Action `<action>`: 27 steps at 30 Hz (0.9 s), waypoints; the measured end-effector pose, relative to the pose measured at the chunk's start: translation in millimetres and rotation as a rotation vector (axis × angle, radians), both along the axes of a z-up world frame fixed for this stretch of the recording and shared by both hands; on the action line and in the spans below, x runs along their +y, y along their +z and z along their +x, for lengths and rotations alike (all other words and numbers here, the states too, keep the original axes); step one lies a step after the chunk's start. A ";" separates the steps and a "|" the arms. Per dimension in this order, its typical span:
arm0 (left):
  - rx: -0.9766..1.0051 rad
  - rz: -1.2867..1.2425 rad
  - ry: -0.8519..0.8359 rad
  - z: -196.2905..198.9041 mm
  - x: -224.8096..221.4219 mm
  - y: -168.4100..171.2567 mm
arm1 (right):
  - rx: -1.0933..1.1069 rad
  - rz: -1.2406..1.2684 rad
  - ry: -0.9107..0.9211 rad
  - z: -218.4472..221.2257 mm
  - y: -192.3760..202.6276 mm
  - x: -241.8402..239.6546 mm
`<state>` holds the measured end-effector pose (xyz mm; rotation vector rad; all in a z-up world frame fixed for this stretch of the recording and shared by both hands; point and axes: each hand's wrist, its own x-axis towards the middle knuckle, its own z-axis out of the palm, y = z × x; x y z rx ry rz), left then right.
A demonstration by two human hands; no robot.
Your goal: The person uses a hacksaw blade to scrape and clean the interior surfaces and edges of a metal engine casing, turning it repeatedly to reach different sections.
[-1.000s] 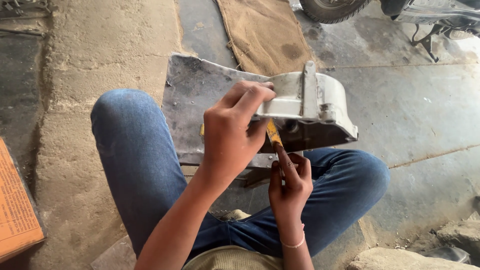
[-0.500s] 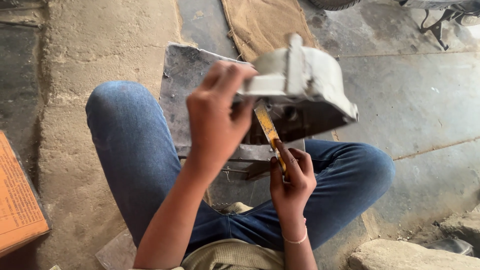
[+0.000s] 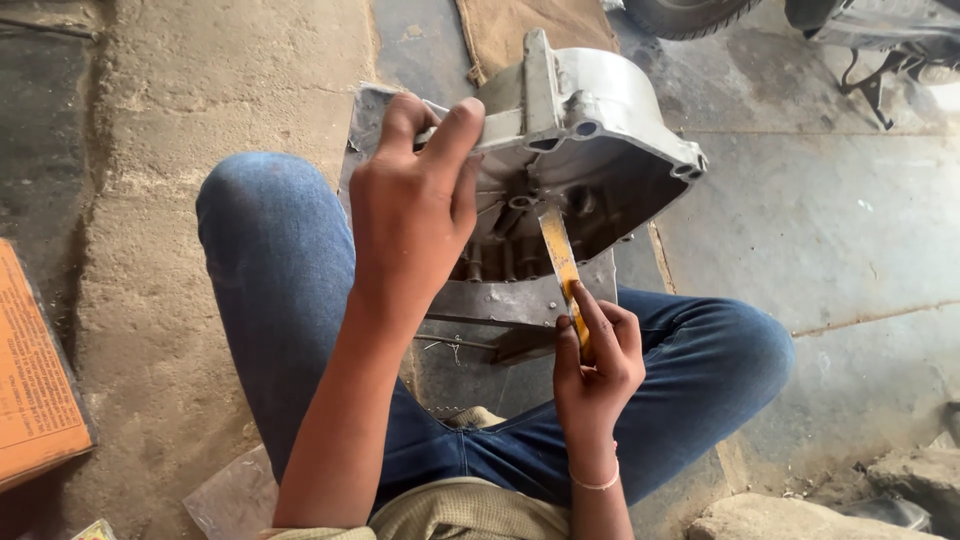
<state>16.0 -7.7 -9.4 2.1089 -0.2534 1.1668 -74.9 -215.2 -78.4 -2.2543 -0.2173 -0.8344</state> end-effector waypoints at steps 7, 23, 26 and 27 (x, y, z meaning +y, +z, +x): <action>0.024 0.010 0.079 17.7 10.0 -16.5 | -0.024 -0.007 0.009 0.8 -0.7 -1.7; -0.005 0.066 0.303 21.4 68.9 -34.8 | 0.006 0.097 0.022 -1.6 3.4 -3.4; -0.060 0.064 0.253 19.5 61.0 -29.2 | 0.019 0.097 0.018 -2.1 4.0 -4.0; -0.082 0.060 0.232 19.2 58.6 -28.4 | 0.028 0.094 0.015 -2.2 4.1 -4.2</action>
